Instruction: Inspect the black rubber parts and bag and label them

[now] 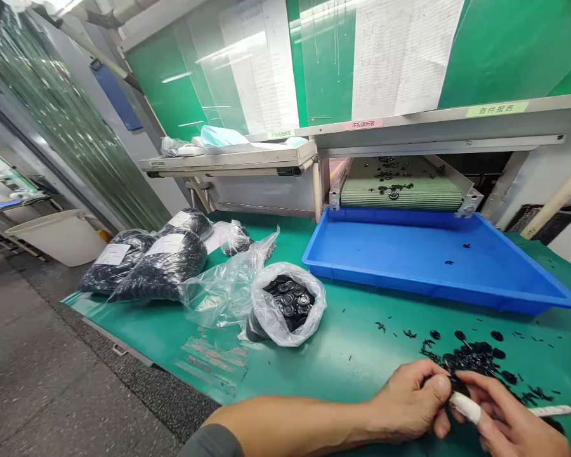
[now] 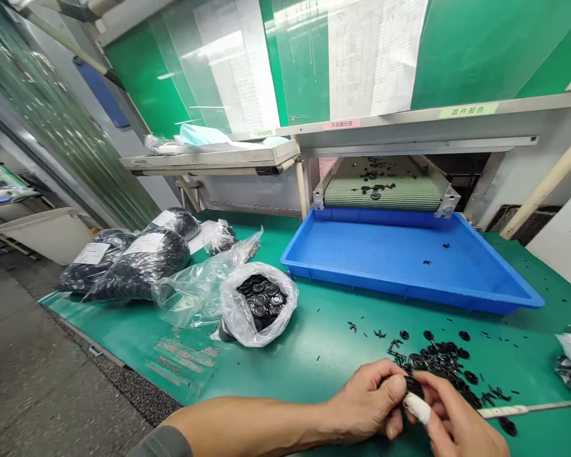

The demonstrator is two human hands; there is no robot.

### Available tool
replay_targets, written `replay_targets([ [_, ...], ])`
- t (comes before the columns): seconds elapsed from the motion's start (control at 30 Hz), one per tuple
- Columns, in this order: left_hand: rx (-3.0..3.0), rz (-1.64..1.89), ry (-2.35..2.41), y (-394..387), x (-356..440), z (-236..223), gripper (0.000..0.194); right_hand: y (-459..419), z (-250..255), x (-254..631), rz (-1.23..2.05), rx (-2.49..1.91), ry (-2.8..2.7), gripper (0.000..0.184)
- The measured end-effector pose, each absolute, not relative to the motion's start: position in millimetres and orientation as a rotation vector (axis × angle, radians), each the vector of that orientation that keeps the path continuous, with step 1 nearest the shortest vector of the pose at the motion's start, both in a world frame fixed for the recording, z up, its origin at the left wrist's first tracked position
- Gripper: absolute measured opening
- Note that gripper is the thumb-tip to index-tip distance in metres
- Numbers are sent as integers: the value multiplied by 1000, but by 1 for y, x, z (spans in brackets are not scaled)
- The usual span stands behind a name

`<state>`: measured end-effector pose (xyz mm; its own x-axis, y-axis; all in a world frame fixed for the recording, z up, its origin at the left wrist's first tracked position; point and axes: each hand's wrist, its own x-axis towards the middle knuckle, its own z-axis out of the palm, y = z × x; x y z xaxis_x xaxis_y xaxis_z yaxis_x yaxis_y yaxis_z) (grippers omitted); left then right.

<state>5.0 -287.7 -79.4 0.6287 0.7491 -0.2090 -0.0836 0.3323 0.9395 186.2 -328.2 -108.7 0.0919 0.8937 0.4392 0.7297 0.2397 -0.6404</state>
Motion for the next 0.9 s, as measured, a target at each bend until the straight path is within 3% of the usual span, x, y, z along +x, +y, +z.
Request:
replay_targets([
  [0.2,1127,653,690,-291,2,-68,50,-335,-66,143,222,-1460,-1724,23],
  [0.33,1104,674,741,-293,-3,-61,45,-339,-55,123,321,-1591,-1605,25],
  [0.5,950,683,683,-279,3,-63,38,-347,-57,163,264,-1749,-1569,40],
  [0.63,929,685,669,-283,5,-60,40,-366,-59,193,65,-2027,-1617,37],
  [0.9,1049,637,689,-289,4,-65,35,-368,-67,204,293,-2017,-1645,26],
])
